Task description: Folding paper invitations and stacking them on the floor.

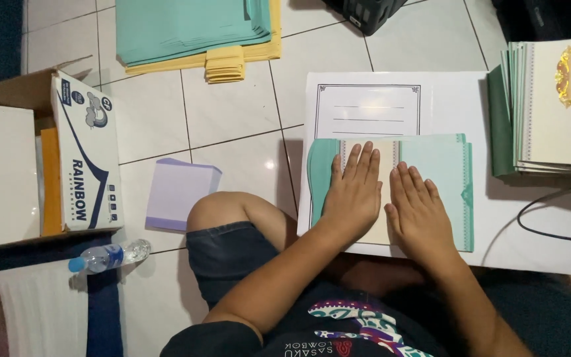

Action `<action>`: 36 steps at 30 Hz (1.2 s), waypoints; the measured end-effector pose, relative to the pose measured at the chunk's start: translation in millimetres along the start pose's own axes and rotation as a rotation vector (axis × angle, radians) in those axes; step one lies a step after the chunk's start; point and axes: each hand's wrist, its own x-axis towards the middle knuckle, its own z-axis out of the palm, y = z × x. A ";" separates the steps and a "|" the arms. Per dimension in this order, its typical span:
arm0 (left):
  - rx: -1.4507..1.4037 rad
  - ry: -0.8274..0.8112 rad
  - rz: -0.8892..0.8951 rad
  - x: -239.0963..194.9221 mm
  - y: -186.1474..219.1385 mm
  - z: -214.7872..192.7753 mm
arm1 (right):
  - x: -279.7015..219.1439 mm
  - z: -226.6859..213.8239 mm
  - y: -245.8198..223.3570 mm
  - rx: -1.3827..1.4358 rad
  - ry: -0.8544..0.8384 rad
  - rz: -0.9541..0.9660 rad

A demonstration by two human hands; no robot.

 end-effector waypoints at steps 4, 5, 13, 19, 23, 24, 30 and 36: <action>0.012 -0.014 -0.009 1.9 -0.2 12.7 | 5.8 -12.3 -0.6 0.082 -0.017 0.027; 0.021 -0.004 -0.019 1.4 0.2 15.8 | 11.3 -14.5 0.8 0.108 -0.002 0.028; 0.110 0.074 -0.079 3.3 6.8 33.7 | -13.6 -9.9 -5.9 0.088 0.088 0.049; 0.072 0.041 -0.025 3.6 4.9 30.0 | -39.7 3.1 0.5 0.032 0.114 -0.033; 0.107 -0.194 0.281 23.4 -17.2 23.1 | -33.2 -7.6 8.5 0.236 0.113 0.036; 0.113 -0.283 0.336 29.5 -23.4 19.8 | -33.5 -10.7 9.4 0.318 0.119 0.082; 0.245 -0.350 0.407 39.0 -2.7 -26.6 | -35.4 -28.1 3.0 0.512 0.110 0.183; -0.010 -0.218 0.299 32.9 -25.3 -42.7 | -42.9 -40.7 13.3 1.001 0.227 0.184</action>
